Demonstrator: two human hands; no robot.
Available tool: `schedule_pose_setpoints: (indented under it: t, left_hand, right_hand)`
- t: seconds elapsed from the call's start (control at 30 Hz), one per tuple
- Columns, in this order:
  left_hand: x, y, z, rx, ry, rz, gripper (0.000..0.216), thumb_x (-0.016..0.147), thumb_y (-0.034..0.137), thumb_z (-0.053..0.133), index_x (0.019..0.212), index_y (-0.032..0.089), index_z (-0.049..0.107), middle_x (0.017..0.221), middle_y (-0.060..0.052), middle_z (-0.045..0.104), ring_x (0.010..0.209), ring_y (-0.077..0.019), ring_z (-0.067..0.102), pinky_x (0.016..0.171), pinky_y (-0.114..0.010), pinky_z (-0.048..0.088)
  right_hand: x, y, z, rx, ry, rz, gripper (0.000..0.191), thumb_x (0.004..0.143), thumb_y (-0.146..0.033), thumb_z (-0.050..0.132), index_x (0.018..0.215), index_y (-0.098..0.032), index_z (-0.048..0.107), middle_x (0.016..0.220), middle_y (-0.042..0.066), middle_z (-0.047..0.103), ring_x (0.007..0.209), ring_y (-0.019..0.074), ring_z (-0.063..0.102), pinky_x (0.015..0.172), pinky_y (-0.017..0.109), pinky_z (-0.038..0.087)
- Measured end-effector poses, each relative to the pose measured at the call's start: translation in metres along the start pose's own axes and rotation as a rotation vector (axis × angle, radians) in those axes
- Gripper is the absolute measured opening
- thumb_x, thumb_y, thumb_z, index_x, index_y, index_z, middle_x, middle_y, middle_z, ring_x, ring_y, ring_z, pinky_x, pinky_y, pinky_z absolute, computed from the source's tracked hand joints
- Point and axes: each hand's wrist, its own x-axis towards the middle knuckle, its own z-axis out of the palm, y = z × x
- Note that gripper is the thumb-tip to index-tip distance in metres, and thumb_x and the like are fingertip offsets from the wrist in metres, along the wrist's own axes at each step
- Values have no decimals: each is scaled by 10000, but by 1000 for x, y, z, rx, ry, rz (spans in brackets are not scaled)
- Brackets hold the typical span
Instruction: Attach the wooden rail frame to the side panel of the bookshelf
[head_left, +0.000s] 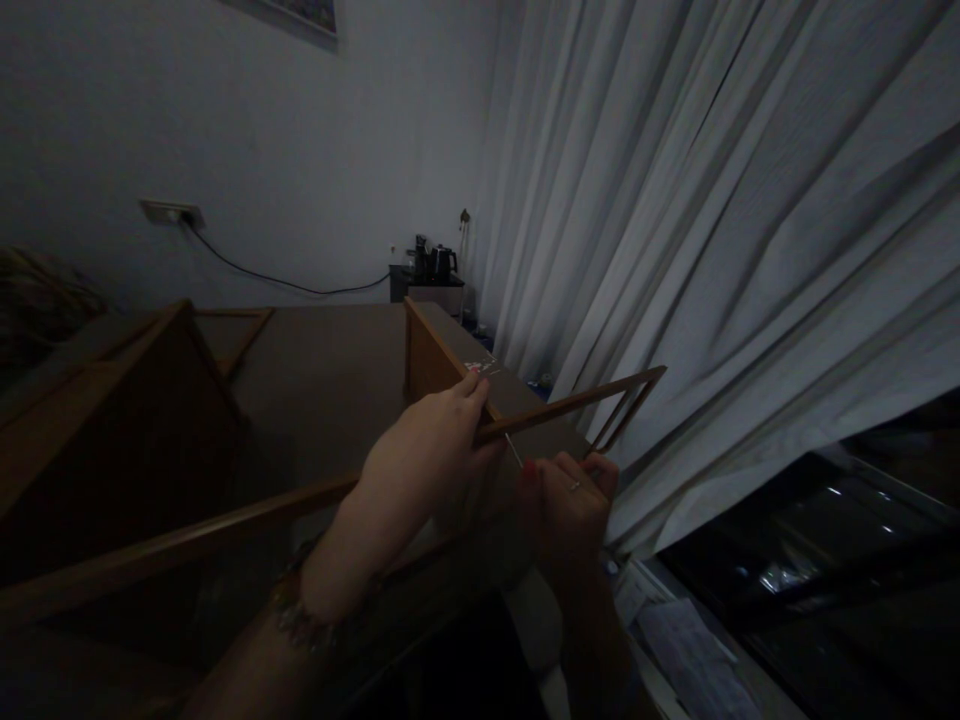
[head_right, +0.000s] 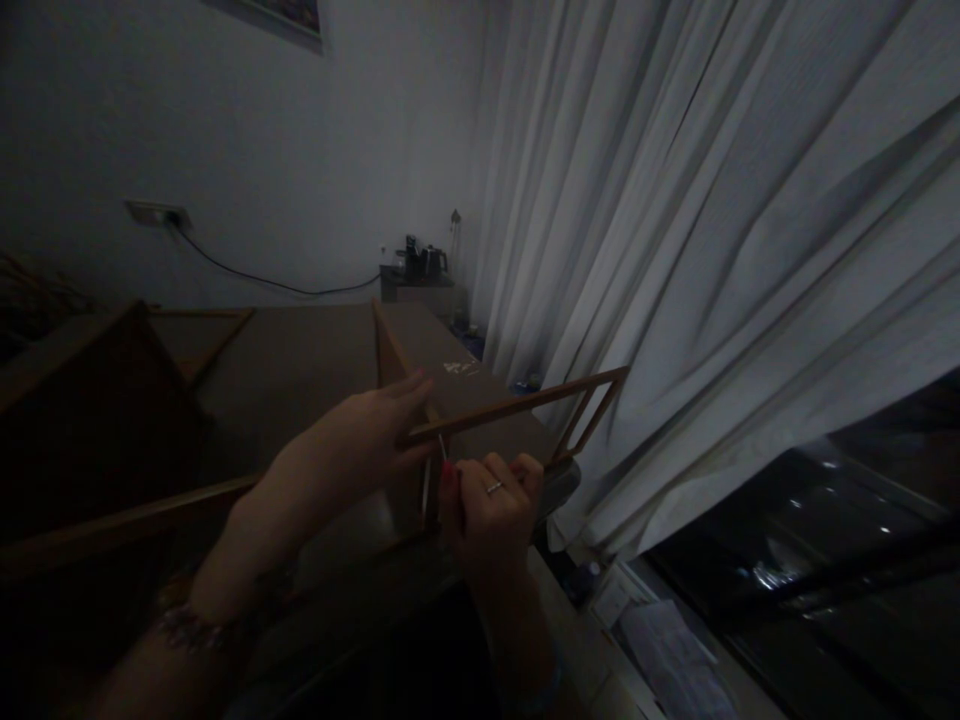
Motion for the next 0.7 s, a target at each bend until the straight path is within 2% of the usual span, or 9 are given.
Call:
schedule_pose_setpoints:
  t: [0.23, 0.4, 0.5, 0.7]
  left_hand:
    - [0, 0, 0, 6, 7, -11, 524, 848, 335, 579, 1315, 130, 459, 1435, -137, 470, 1164, -299, 591, 977, -427, 506]
    - [-1, 2, -2, -6, 3, -13, 498, 853, 343, 574, 1297, 141, 479, 1418, -129, 490, 1140, -297, 606, 966, -422, 516]
    - [-1, 2, -2, 8, 11, -19, 548, 851, 333, 586, 1339, 129, 440, 1425, -137, 482, 1157, -293, 597, 985, -423, 505]
    - [-2, 2, -1, 24, 15, -13, 538, 847, 337, 592, 1321, 119, 461, 1411, -136, 498, 1166, -296, 589, 1001, -429, 492]
  right_hand:
    - [2, 12, 0, -47, 16, -71, 334, 981, -221, 375, 661, -203, 468, 527, -44, 556, 534, 119, 466, 732, 329, 277]
    - [-3, 13, 7, -66, 69, 24, 354, 987, -239, 370, 656, -200, 491, 528, -48, 567, 517, 114, 479, 744, 334, 285]
    - [-5, 9, 10, -73, 101, 60, 359, 989, -246, 379, 654, -202, 500, 528, -48, 575, 517, 119, 481, 746, 336, 288]
    - [-9, 2, 12, -89, 99, 117, 381, 992, -267, 378, 640, -205, 510, 508, -54, 556, 528, 122, 490, 768, 345, 277]
